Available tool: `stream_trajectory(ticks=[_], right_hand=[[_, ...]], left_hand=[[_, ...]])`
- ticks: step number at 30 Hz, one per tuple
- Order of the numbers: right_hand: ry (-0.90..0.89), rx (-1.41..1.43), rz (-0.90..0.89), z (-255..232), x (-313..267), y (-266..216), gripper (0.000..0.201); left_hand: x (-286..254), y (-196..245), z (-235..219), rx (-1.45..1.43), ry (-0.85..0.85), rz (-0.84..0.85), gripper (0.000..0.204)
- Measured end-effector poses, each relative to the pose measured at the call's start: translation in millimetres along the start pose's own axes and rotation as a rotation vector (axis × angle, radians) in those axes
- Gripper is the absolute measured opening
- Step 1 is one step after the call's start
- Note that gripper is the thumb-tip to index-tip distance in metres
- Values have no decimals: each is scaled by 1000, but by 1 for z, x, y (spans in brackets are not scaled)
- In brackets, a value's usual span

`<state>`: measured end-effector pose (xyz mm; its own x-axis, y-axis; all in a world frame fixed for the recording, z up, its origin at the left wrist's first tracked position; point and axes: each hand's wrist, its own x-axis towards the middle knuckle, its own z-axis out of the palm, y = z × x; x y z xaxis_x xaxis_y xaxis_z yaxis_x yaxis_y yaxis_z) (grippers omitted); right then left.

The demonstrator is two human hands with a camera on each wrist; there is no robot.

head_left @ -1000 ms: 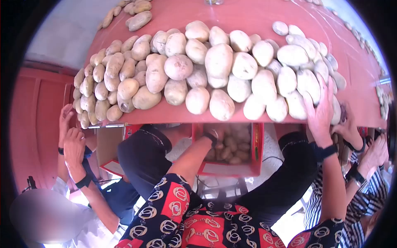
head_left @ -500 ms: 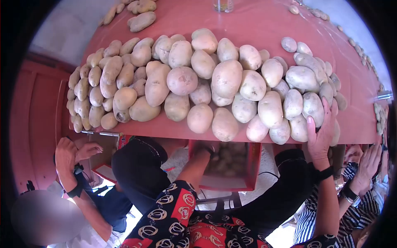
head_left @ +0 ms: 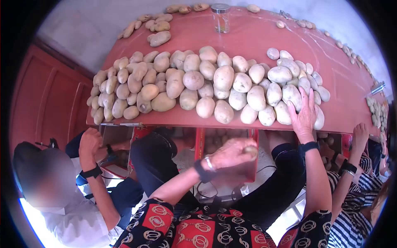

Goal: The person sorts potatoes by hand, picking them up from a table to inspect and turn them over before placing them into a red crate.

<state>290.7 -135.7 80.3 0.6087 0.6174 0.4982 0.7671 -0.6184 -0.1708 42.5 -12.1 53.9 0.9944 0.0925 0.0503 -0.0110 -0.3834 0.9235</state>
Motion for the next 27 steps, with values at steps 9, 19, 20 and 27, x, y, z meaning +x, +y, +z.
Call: stream_trajectory(ticks=[9,19,20,27], right_hand=[[45,-4,-34,7,0,8,65],[87,-83,-33,11,3,8,66],[82,-85,-31,10,4,9,66],[50,-63,-22,11,2,12,68]], left_hand=[[-2,31,-92,653,806,258,33],[10,-15,-112,1138,676,68,54],[11,-13,-113,1127,669,60,53],[7,-15,-119,1162,527,142,50]])
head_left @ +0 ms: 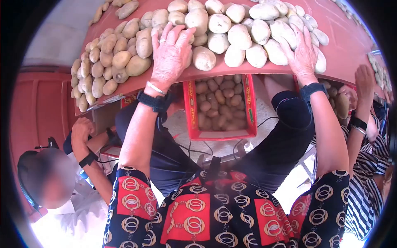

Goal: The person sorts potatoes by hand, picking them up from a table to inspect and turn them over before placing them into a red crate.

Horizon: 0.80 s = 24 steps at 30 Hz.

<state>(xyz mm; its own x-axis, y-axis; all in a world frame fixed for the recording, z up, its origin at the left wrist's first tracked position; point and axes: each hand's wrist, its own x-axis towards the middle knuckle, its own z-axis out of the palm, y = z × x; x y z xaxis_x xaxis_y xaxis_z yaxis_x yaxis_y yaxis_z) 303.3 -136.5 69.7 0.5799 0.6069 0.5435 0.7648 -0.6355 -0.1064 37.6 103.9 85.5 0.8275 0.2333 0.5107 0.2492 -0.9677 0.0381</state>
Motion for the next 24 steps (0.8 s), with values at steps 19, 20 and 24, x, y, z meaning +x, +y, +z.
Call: stream_trajectory(ticks=[19,20,24], right_hand=[[-13,43,-12,-3,-2,0,70],[-13,46,-1,-4,-2,-2,71],[-50,66,9,-10,2,-6,70]], left_hand=[[-121,59,106,-521,-1007,-160,37],[-121,60,121,-426,-1145,-229,40],[-131,66,150,-244,-1254,-289,52]])
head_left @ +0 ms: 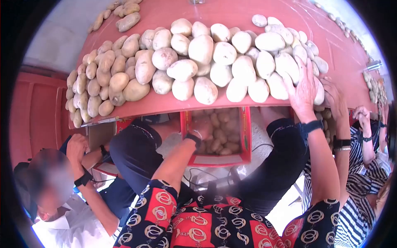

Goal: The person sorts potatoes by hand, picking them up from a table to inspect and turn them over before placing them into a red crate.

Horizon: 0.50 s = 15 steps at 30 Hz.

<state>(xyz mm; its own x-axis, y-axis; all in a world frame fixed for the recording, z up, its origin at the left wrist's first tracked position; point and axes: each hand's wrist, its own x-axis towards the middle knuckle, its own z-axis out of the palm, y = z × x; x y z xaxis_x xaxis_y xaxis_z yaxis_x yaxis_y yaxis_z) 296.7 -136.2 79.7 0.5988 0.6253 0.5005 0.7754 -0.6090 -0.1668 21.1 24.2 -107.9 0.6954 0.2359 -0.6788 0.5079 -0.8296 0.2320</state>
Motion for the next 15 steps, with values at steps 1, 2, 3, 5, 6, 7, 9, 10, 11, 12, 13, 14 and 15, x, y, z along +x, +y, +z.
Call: stream_trajectory(ticks=[1,2,3,5,6,7,9,10,11,12,13,14,15], right_hand=[[6,-12,-8,1,0,1,69],[13,-25,-14,1,-2,0,69],[2,-40,-19,0,-2,-1,68],[-2,-31,-48,-2,-2,1,68],[-2,-12,-68,-1,-1,1,68],[-12,-23,-66,-2,0,0,67],[-22,-21,-78,-5,0,-1,66],[-27,-12,-81,-5,0,-2,65],[-30,-12,-82,-5,0,-4,65],[-40,7,-80,-6,1,-6,64],[-46,21,-80,-8,2,-5,64],[-41,8,-84,-10,3,-4,64],[-40,1,-89,-10,3,-4,63]], left_hand=[[3,-2,12,15,25,-59,57],[10,-6,20,32,49,-116,63],[19,-14,27,-94,-31,-98,69],[47,-26,66,-292,-1,-125,70],[52,-30,72,-479,30,-158,70],[57,-32,78,-484,28,-160,70],[62,-21,77,-402,79,-215,71],[63,-21,75,-407,76,-213,71],[64,-24,76,-333,49,-170,69],[65,-26,77,-261,22,-124,68],[65,-23,79,-268,23,-115,68],[67,-22,84,-203,190,-113,58],[72,-24,87,-133,357,-113,50]])
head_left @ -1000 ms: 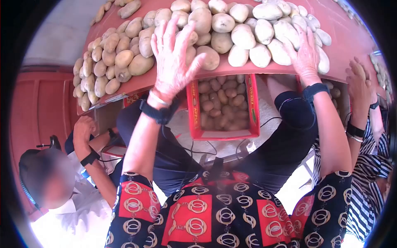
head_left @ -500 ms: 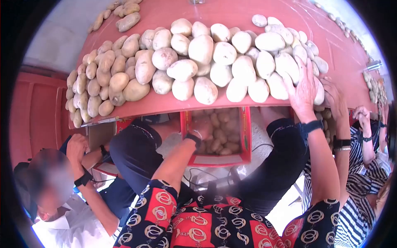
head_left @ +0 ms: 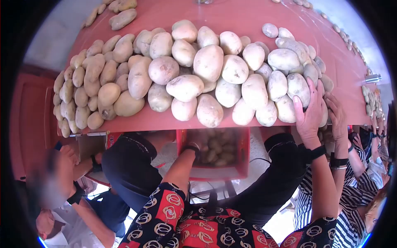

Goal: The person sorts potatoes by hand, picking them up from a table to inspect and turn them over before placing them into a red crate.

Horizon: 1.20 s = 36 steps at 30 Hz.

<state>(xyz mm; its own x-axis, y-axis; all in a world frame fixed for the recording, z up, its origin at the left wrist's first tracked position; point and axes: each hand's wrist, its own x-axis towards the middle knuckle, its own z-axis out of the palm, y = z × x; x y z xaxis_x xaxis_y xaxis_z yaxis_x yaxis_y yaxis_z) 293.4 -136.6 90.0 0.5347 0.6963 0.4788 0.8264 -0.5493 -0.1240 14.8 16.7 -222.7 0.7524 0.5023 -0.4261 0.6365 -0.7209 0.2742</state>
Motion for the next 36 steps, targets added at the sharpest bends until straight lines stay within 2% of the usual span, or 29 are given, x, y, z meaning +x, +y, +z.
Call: stream_trajectory(ticks=[1,3,4,5,7,8,10,12,13,14,15,17,19,21,23,25,27,28,29,33,36], right_hand=[[-2,-3,-3,1,-1,-1,63],[-8,-8,-5,0,-2,0,63],[-7,-13,-5,-1,-1,0,63],[-3,-12,-2,1,-1,-1,62],[0,-12,3,2,-3,0,63],[8,-24,5,3,-2,2,63],[29,-5,20,5,-2,2,64],[38,2,39,6,-5,2,65],[44,-17,45,6,-6,3,65],[51,-31,52,7,-5,2,66],[64,-18,61,9,-4,1,66],[57,-35,86,8,-5,0,67],[68,-55,98,9,-7,1,67],[83,-70,114,12,-5,-1,67],[79,-53,118,10,-7,-1,67],[85,-28,128,10,-6,0,67],[68,-24,142,12,-6,0,67],[111,-28,104,16,-7,4,67],[88,-38,111,16,-7,5,67],[78,-10,90,18,-4,8,66],[72,-48,94,23,-4,11,67]], left_hand=[[5,-3,3,1,2,7,50],[2,-7,17,-157,-183,-95,47],[9,-9,21,-596,-296,-416,43],[9,-7,14,-589,-294,-424,43],[3,8,-11,-170,-182,176,51],[-1,20,-27,-156,-174,170,51],[-6,41,-52,21,-460,370,43],[-16,58,-73,-272,-539,764,46],[-31,71,-87,-406,-476,670,44],[-59,89,-127,-535,-410,571,42],[-78,100,-160,-516,-406,565,42],[-111,122,-209,-647,-246,543,45],[-126,128,-233,-683,185,661,45],[-138,128,-267,-545,551,685,47],[-138,127,-294,-448,714,589,51],[-124,117,-309,-171,889,519,60],[-101,105,-314,49,928,421,63],[-90,97,-311,204,873,364,64],[-80,89,-308,265,879,394,62],[-78,79,-315,308,814,473,61],[-77,79,-314,228,860,493,55]])
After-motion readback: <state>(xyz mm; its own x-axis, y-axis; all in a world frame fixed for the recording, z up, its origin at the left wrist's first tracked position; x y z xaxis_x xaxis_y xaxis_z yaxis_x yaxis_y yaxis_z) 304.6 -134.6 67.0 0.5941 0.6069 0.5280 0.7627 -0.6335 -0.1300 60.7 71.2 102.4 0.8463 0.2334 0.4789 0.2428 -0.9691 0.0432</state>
